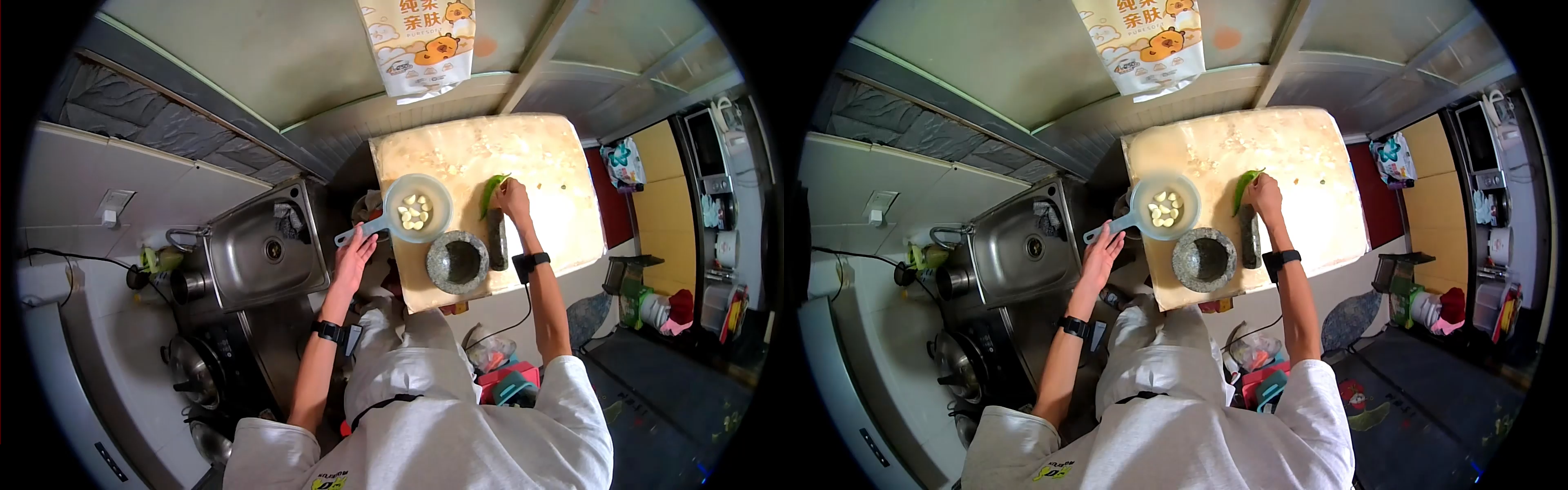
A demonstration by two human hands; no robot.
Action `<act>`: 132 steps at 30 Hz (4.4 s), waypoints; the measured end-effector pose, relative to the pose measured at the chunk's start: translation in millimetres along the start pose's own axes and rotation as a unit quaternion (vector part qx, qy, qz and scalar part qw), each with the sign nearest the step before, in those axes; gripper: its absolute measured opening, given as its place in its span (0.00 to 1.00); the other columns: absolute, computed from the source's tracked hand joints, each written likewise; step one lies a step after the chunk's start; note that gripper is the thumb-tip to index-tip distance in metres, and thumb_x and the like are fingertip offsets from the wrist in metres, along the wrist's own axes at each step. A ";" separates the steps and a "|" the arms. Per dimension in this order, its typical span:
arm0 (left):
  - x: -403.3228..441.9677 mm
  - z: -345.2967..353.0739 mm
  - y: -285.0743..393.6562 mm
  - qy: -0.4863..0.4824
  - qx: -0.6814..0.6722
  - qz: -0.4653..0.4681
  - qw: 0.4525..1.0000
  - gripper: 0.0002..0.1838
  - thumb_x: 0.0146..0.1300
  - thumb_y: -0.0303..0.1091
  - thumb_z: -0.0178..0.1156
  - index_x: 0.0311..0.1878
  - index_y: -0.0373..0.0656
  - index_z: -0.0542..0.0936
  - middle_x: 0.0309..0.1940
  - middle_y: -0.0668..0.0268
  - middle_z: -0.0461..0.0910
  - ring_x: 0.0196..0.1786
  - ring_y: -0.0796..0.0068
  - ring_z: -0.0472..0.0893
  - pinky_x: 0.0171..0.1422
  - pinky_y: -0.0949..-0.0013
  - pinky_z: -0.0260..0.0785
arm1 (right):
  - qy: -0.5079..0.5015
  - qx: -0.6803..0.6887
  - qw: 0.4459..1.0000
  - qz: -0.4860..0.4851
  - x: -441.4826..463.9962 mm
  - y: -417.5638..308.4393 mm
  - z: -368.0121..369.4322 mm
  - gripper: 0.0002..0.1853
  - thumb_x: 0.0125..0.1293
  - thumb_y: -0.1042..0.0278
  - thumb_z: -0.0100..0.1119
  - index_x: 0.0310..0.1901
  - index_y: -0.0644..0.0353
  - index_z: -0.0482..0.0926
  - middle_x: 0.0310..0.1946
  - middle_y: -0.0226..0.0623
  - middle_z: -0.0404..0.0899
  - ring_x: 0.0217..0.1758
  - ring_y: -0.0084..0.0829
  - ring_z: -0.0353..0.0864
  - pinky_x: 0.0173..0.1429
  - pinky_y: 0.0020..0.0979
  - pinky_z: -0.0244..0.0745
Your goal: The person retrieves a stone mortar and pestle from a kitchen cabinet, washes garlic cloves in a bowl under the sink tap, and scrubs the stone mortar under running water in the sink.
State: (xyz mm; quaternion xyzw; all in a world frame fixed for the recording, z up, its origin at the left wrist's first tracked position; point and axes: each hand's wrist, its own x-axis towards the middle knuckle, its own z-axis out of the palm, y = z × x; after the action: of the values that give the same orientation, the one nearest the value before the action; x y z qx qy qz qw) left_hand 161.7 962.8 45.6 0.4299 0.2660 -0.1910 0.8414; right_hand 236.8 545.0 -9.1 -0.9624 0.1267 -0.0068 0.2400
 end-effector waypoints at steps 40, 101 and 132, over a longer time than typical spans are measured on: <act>-143.4 -239.8 69.0 0.081 -0.298 0.180 0.934 0.18 0.71 0.25 0.51 0.62 0.34 0.68 0.61 0.50 0.72 0.66 0.59 0.71 0.75 0.64 0.63 | -0.611 0.451 0.638 0.128 -238.2 -429.7 118.8 0.36 0.65 0.35 0.56 0.61 0.60 0.71 0.49 0.34 0.77 0.51 0.23 0.76 0.50 0.29 0.73; 63.9 -475.4 274.7 0.200 0.524 0.335 0.757 0.21 0.63 0.24 0.55 0.61 0.43 0.70 0.50 0.57 0.74 0.47 0.63 0.76 0.52 0.64 0.71 | -0.070 -0.195 0.847 -0.489 -166.3 -580.8 454.2 0.22 0.63 0.70 0.53 0.60 0.54 0.72 0.58 0.47 0.71 0.64 0.44 0.66 0.68 0.44 0.58; 103.8 -468.9 189.0 0.055 -0.299 0.152 0.941 0.14 0.73 0.41 0.46 0.35 0.41 0.72 0.30 0.66 0.74 0.29 0.73 0.71 0.40 0.62 0.66 | -0.414 0.724 0.524 0.173 -195.5 -647.1 507.6 0.09 0.75 0.62 0.48 0.49 0.55 0.71 0.46 0.30 0.74 0.47 0.28 0.78 0.53 0.34 0.77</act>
State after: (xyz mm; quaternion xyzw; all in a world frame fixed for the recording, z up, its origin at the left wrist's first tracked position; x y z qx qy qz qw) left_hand 214.3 1445.4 -129.6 0.2038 0.2879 0.0510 0.9343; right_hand 240.9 1378.8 -148.8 -0.3111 0.1283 0.3449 0.8762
